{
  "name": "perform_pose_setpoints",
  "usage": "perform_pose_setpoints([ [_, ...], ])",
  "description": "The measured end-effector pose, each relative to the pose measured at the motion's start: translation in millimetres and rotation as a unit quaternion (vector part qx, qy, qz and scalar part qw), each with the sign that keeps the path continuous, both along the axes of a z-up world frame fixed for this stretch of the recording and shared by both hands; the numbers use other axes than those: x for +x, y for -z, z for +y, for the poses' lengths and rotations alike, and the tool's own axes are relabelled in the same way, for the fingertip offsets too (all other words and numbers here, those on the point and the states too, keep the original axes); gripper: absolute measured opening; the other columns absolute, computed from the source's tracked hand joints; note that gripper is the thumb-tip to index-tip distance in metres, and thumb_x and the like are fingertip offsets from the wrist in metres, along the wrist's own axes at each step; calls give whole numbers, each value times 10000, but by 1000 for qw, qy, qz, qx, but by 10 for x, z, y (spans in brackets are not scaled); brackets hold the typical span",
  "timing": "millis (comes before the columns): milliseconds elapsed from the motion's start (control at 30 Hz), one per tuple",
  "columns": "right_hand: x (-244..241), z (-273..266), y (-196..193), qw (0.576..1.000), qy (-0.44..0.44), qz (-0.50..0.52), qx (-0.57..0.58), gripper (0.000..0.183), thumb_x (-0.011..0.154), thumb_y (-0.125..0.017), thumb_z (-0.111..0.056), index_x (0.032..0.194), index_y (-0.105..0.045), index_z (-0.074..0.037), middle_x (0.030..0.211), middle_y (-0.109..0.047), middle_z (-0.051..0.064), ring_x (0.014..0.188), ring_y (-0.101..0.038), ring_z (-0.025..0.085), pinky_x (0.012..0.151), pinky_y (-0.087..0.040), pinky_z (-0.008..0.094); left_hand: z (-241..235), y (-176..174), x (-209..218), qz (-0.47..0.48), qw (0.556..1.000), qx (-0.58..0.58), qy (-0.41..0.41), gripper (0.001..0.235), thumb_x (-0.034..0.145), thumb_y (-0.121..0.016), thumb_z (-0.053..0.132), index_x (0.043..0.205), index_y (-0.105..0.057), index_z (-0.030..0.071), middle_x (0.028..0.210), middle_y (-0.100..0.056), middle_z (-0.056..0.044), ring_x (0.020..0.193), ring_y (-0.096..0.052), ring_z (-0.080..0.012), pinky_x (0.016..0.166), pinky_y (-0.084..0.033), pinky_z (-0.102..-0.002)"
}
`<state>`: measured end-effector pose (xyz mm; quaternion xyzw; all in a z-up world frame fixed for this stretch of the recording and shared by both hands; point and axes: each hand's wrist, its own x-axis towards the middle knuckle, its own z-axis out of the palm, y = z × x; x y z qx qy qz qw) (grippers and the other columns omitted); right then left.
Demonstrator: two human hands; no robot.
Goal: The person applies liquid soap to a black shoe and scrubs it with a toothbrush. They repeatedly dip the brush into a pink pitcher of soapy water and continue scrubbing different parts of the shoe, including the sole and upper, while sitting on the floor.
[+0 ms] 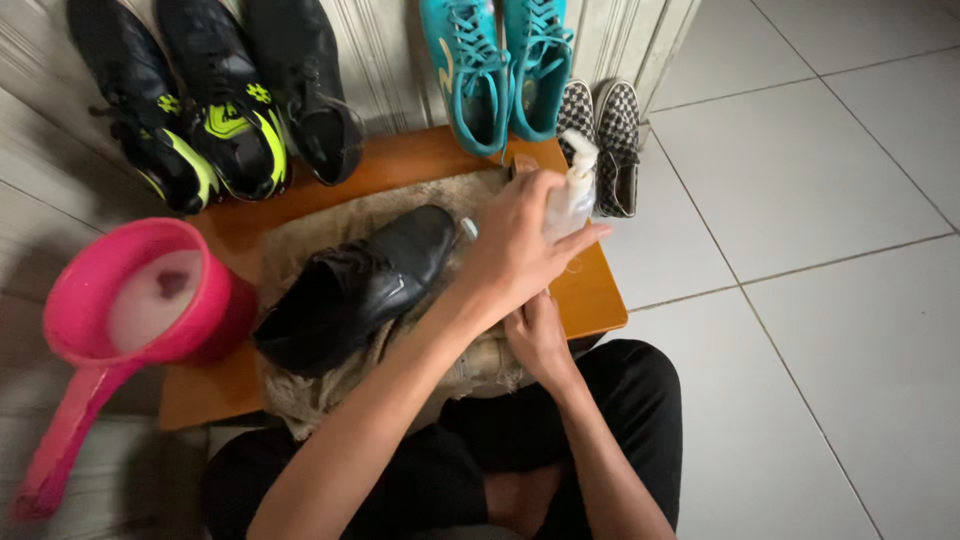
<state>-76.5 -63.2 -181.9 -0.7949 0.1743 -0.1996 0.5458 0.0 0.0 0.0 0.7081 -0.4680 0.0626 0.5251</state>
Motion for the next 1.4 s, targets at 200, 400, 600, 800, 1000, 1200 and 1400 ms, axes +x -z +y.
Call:
perform_pose_setpoints([
  [200,-17,66,-133,1000,-18,-23,9,312,1116,-478,-187,974,-690,-9,697,-673,235,652,-639,301,650,-520,461,-434,129,221,32,992,115,-24,755,799,-930,399,1323,-586,-21,1224,-675,-284,1193,-699,-502,964,-580,-611],
  [400,33,0,37,1000,-3,-10,-22,270,965,-590,-169,865,-680,65,707,-604,286,669,-538,215,596,-451,424,-1152,895,502,-83,980,171,-60,725,795,-941,335,1379,-605,68,1212,-711,-201,1130,-739,-411,894,-662,-562],
  [600,-99,-64,-292,999,8,-48,10,324,884,-672,-141,1137,-763,38,1026,-790,279,947,-770,401,824,-599,556,-1588,1538,326,-122,971,207,8,284,876,-786,225,1147,-726,163,1053,-740,-143,1084,-742,-385,869,-644,-513],
  [800,-131,32,-483,998,-14,-40,36,315,862,-738,-214,1117,-789,-36,1011,-815,204,951,-793,370,803,-621,546,-1523,1469,314,-46,941,334,8,228,972,-709,252,1143,-760,110,1083,-673,-237,1094,-706,-481,865,-665,-546],
  [1000,-29,89,-163,999,-20,-37,3,217,946,-605,-113,978,-755,41,826,-720,306,785,-742,423,725,-558,572,-1279,1140,555,-10,977,214,20,442,1093,-570,274,1497,-571,94,1101,-697,-311,1022,-759,-537,896,-659,-592],
  [1200,-52,120,-372,1000,0,-7,-9,267,1129,-524,-255,1053,-683,-54,734,-689,214,749,-710,364,726,-540,532,-332,-127,406,517,835,-149,117,553,1037,-607,384,1256,-626,-124,889,-706,-331,618,-767,-392,494,-708,-449],
  [1400,-123,212,-637,998,-37,-24,48,350,1161,-435,-323,1164,-698,-92,752,-517,-21,646,-483,94,616,-421,289,634,-466,419,498,785,-201,308,625,987,-773,106,1506,-475,-75,1405,-576,-229,1117,-763,-388,986,-715,-448],
])
